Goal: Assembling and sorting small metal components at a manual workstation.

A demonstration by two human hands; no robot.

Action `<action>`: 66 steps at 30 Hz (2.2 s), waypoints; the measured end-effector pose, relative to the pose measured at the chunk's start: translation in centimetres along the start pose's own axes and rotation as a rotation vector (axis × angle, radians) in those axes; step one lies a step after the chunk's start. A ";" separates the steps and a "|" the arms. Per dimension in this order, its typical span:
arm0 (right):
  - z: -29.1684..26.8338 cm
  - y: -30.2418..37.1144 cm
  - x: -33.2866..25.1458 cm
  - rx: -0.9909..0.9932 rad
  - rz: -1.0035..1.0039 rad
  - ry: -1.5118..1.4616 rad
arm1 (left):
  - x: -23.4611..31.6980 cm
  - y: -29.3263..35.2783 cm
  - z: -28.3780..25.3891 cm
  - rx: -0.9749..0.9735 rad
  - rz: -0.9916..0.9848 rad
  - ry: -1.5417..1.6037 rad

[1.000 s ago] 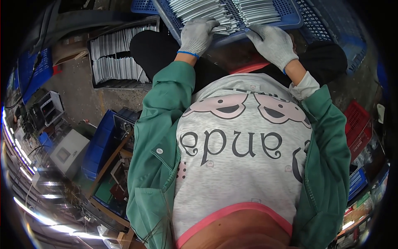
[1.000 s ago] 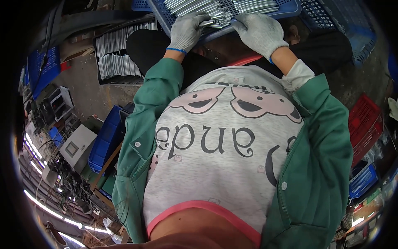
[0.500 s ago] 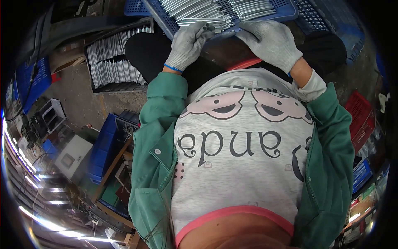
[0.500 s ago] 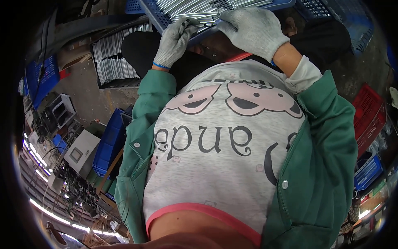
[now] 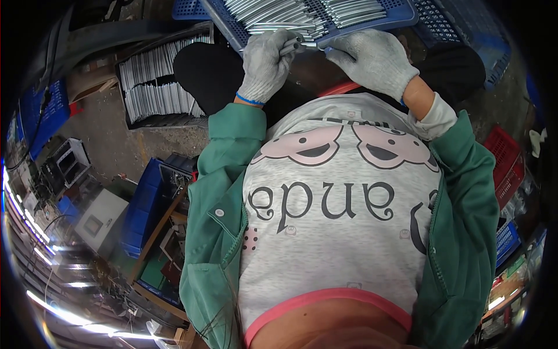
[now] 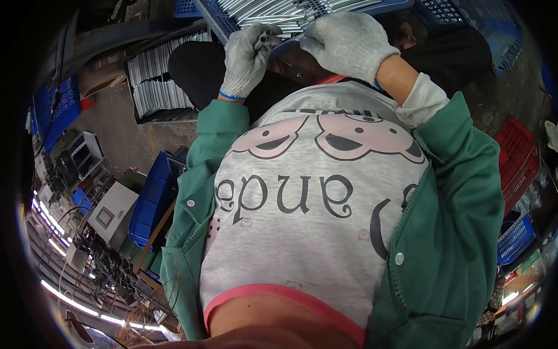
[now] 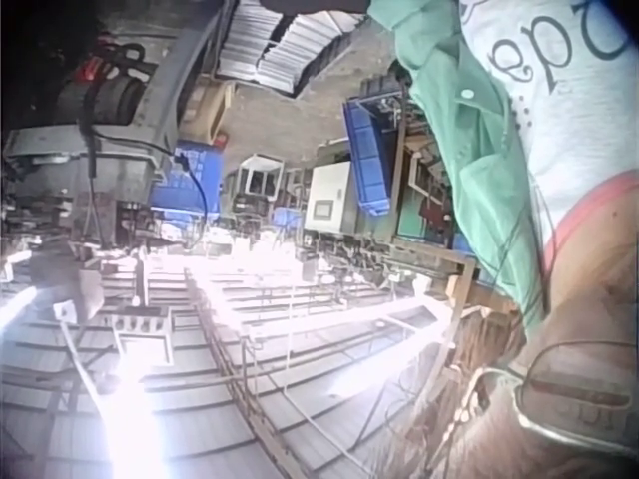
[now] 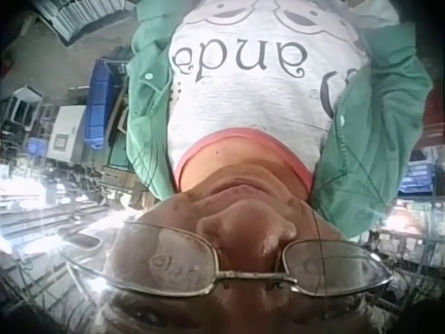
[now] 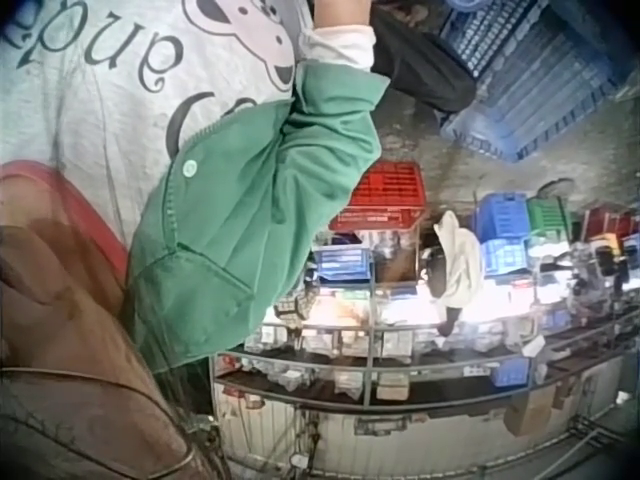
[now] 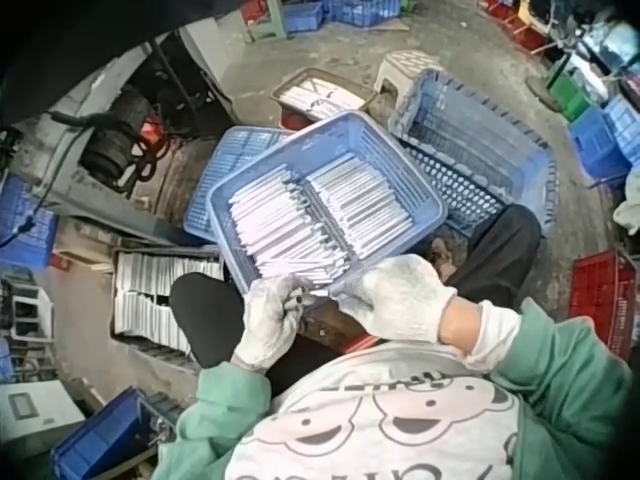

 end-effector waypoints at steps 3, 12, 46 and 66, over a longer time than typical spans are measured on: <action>-4.1 -0.6 -0.8 -0.105 -0.016 -0.192 | 0.8 -0.4 0.0 -0.002 0.023 -0.113; -0.2 0.0 0.9 -0.009 0.052 -0.099 | 1.7 -0.8 0.0 -0.010 -0.018 -0.069; -1.6 0.9 2.8 0.143 0.122 -0.172 | -2.7 -0.6 2.9 -0.223 -0.059 -0.271; -1.5 0.3 0.6 0.092 -0.018 -0.063 | -0.1 -0.2 2.0 -0.166 -0.009 0.001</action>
Point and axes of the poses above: each hand's wrist, its own y-axis away from the middle knuckle, its own z-axis out of the palm, x = y × z, the point moved 10 cm from there along -y, towards the middle knuckle, and after that the axes turned 8 degrees about y, right-handed, at the moved point
